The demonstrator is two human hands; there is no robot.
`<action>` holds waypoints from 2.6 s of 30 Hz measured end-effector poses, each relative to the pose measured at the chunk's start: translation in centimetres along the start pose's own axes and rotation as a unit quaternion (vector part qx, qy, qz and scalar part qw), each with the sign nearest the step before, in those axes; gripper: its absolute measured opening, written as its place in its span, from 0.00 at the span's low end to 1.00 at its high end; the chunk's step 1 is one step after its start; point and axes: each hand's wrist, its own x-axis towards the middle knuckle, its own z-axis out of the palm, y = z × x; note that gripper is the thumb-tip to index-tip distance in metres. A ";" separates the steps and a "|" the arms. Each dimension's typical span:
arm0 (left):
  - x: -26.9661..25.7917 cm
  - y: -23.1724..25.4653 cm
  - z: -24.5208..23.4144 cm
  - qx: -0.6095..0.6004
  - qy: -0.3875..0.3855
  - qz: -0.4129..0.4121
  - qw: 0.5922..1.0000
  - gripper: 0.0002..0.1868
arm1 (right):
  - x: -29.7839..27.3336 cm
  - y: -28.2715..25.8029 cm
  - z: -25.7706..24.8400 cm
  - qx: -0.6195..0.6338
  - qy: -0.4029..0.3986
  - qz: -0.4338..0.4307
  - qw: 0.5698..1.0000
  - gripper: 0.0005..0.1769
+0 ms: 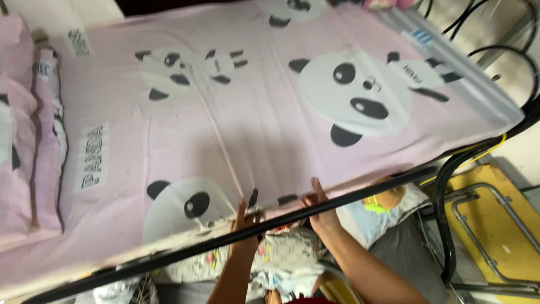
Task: The person straightens a pink panda-themed bedsheet and arranges two matching pillows on a metal-frame bed. They also place a panda plush toy and a pink stuffed animal on the bed and tuck the sheet edges under the mattress.
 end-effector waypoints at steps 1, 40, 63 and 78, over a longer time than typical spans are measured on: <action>0.1 0.5 0.8 -0.050 0.001 0.006 0.999 0.25 | 0.4 0.4 -0.6 -0.007 0.047 0.012 0.999 0.30; -27.6 26.3 -12.2 0.751 0.107 0.235 0.607 0.21 | 9.3 25.8 33.2 -0.883 -0.315 0.044 0.344 0.40; 0.9 37.3 -9.6 0.899 0.214 -0.057 0.378 0.20 | 7.9 26.8 33.0 -0.798 -0.349 0.027 0.491 0.19; -0.4 41.7 -19.0 0.890 0.185 -0.092 0.407 0.19 | 3.2 28.5 38.9 -0.808 -0.519 0.007 0.280 0.44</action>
